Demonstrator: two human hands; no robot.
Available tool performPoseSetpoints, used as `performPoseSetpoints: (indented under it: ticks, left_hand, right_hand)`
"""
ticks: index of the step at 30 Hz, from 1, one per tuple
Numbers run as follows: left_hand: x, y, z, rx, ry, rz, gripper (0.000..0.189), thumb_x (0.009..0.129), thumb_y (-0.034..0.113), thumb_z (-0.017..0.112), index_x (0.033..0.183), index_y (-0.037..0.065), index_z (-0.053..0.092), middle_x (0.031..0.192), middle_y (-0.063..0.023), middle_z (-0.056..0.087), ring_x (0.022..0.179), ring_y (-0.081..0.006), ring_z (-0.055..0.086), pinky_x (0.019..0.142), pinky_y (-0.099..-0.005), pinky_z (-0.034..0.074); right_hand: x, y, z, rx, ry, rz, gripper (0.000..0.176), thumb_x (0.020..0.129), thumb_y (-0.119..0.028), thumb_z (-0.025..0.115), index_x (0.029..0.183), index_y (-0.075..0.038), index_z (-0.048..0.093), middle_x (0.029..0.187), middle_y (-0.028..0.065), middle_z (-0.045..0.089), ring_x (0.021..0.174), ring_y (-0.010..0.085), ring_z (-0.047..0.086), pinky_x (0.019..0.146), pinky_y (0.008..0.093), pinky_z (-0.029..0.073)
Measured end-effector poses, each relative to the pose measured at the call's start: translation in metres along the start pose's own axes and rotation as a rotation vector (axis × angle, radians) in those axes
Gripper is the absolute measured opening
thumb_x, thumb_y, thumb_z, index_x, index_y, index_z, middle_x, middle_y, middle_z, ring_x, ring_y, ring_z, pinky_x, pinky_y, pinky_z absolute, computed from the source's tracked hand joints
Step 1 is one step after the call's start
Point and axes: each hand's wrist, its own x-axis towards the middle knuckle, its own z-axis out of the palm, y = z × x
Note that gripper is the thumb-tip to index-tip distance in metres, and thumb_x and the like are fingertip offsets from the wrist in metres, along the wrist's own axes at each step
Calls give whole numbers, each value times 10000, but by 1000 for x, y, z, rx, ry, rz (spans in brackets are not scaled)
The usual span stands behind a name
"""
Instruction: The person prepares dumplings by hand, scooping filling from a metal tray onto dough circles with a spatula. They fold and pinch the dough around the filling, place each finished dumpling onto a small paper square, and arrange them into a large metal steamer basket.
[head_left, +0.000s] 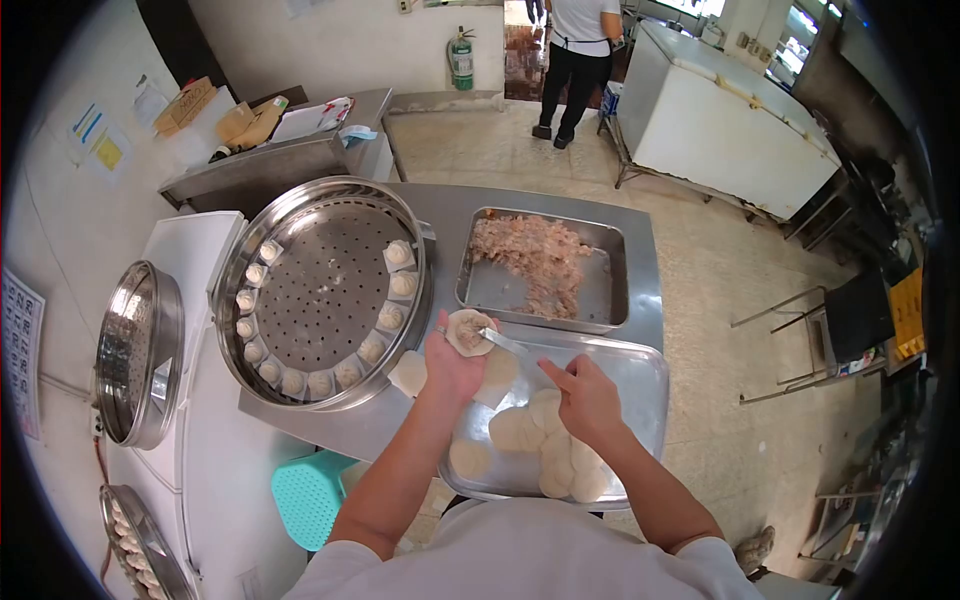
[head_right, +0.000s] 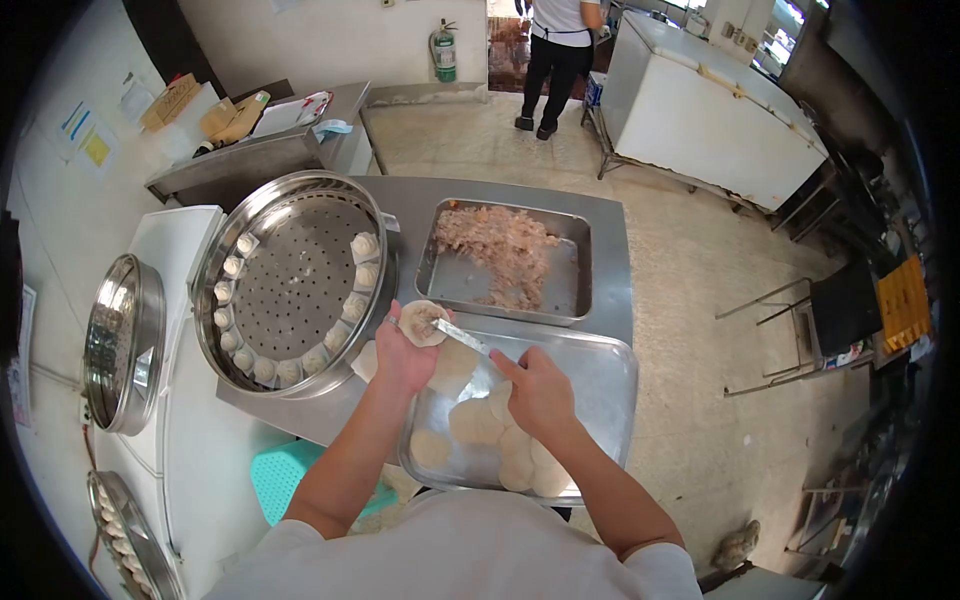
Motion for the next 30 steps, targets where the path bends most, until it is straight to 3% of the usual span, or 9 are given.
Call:
performPoseSetpoints:
  ticks: [5, 10, 14, 17, 20, 23, 26, 29, 30]
  left_hand:
    - [-16, -7, 16, -10, 57, -13, 582, 1116, 424, 260, 1208, -72, 551, 1152, -233, 632, 1161, -401, 588, 1096, -497, 450]
    - [-5, -24, 11, 40, -99, -55, 522, 1116, 415, 301, 1254, -36, 525, 1214, -223, 626, 1182, -378, 593, 1089, -489, 465]
    - [8, -40, 23, 41, -80, -18, 502, 1111, 413, 339, 1269, -15, 546, 1241, -192, 632, 1195, -337, 601, 1094, -461, 463]
    - [25, -49, 29, 27, -11, 6, 474, 1104, 417, 379, 1276, 12, 557, 1249, -150, 640, 1200, -300, 608, 1090, -449, 469]
    - [46, -57, 22, 48, 54, 31, 467, 1100, 415, 388, 1256, 14, 568, 1238, -150, 645, 1186, -304, 620, 1059, -461, 497]
    - [61, -60, 10, 52, 66, 32, 461, 1095, 412, 401, 1235, 10, 576, 1209, -160, 652, 1164, -320, 631, 1041, -472, 511]
    - [60, -56, 10, 34, 55, 14, 449, 1090, 404, 415, 1224, 8, 579, 1183, -162, 658, 1142, -333, 638, 1041, -474, 511]
    - [59, -49, 6, 47, 38, -16, 452, 1087, 409, 421, 1217, 7, 583, 1173, -165, 661, 1133, -346, 638, 1040, -477, 511]
    - [58, -48, 5, 56, 30, -26, 456, 1086, 413, 422, 1215, 6, 584, 1171, -167, 661, 1132, -349, 636, 1039, -478, 511]
  right_hand:
    - [-16, -11, -11, 277, 24, 60, 427, 923, 38, 579, 1274, -163, 715, 855, 138, 605, 781, 324, 626, 699, 420, 514]
    - [-14, -1, 9, 207, 69, 113, 449, 907, 16, 579, 1296, -175, 695, 893, 147, 611, 804, 353, 634, 713, 454, 523]
    - [-10, 1, 9, 86, 96, 182, 481, 903, -7, 573, 1333, -201, 666, 957, 150, 622, 845, 364, 648, 718, 477, 532]
    - [1, 13, 16, 83, 150, 264, 439, 905, -14, 559, 1300, -159, 684, 888, 164, 627, 828, 393, 653, 713, 477, 536]
    - [11, 48, 34, 308, 238, 300, 350, 931, -39, 537, 1239, -81, 699, 722, 126, 578, 664, 329, 654, 594, 436, 525]
    - [17, 44, 8, 697, -57, 736, 379, 974, -43, 494, 1307, -55, 675, 690, 42, 544, 527, 183, 538, 454, 380, 450]
    - [-2, 70, 15, 1037, -228, 878, 388, 992, -81, 516, 1353, -60, 657, 737, 13, 567, 520, 131, 512, 397, 327, 395]
    - [-33, 57, -11, 1120, -271, 964, 404, 1001, -86, 511, 1383, -63, 639, 743, 17, 562, 549, 139, 504, 462, 314, 421]
    - [-46, 61, -7, 940, -184, 868, 395, 988, -76, 514, 1358, -65, 654, 720, 38, 549, 564, 160, 528, 495, 335, 443]
